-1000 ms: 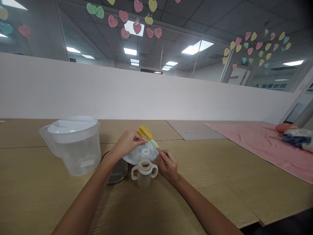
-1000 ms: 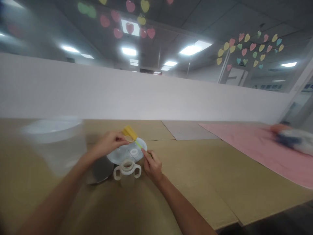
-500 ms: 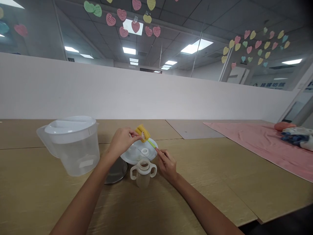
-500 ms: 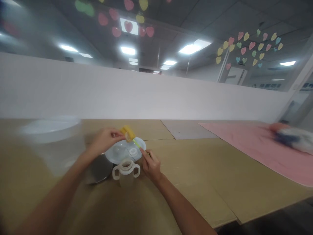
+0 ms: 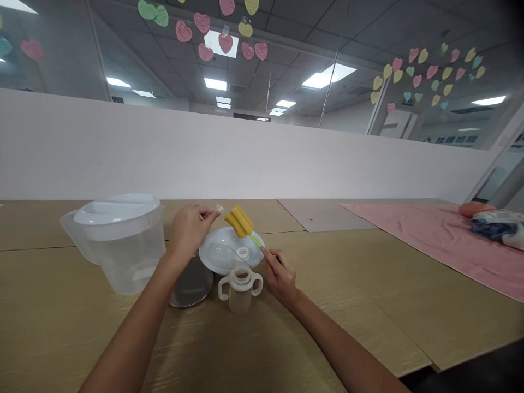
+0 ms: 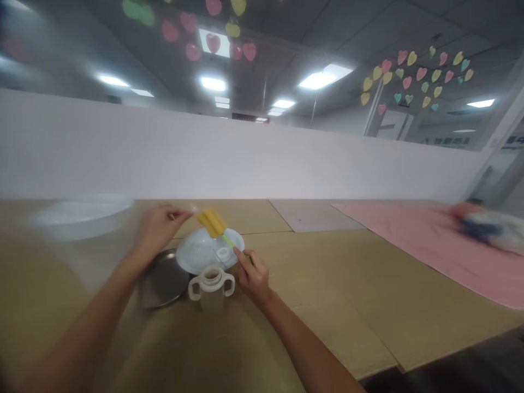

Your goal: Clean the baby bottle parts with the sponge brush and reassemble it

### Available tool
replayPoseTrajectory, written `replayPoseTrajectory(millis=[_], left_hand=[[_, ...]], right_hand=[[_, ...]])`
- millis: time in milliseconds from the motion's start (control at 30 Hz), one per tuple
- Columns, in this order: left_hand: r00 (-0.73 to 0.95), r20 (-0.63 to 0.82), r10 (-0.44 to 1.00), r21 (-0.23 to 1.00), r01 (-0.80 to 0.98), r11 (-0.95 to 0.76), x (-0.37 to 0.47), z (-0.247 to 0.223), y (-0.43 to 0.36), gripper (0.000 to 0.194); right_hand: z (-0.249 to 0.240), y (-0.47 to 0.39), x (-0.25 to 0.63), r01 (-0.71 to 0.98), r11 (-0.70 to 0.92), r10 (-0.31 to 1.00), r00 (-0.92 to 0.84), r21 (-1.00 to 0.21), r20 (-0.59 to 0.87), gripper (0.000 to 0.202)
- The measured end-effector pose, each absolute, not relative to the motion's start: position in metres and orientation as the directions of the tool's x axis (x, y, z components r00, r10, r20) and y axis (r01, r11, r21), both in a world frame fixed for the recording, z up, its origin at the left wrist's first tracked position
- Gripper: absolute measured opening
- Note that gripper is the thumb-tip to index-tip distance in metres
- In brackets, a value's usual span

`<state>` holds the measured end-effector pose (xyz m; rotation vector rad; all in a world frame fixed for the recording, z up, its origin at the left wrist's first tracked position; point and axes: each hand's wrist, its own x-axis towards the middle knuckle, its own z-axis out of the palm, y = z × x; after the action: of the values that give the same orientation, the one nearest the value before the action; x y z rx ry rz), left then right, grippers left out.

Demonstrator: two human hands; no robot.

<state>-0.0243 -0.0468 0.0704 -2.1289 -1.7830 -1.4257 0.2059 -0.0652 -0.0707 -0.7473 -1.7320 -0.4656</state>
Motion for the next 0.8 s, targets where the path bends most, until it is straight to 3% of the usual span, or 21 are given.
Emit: replayPoseTrajectory(millis=[133,200,300,400,567,800], left_hand=[[-0.099,0.646,0.757,0.606,0.669,-0.43,-0.019,0.076,-0.054,0.032],[-0.028,0.637,0.77,0.616,0.619,-0.487,-0.013,0.078,-0.059,0.03],[0.178,0.578,0.796,0.564,0.618,-0.548,-0.005,0.076,-0.063,0.028],[0.267,0.546,0.794,0.487,0.67,-0.56,-0.001,0.072,-0.062,0.028],[0.202,0.58,0.789,0.422,0.753,-0.504,-0.002,0.067,-0.057,0.03],[0.061,0.612,0.789,0.455,0.789,-0.414,-0.006,0.065,-0.053,0.031]], right_hand=[[-0.071,-0.065,0.205,0.706,0.703,0.279,-0.162,-0.087,0.946,0.048],[-0.071,-0.064,0.205,0.704,0.701,0.32,-0.169,-0.113,0.932,0.047],[-0.072,-0.063,0.206,0.682,0.717,0.344,-0.162,-0.147,0.925,0.046],[-0.072,-0.063,0.206,0.658,0.73,0.364,-0.143,-0.186,0.92,0.044],[-0.071,-0.065,0.205,0.608,0.773,0.36,-0.182,-0.183,0.915,0.044],[-0.069,-0.07,0.202,0.616,0.776,0.301,-0.177,-0.133,0.937,0.042]])
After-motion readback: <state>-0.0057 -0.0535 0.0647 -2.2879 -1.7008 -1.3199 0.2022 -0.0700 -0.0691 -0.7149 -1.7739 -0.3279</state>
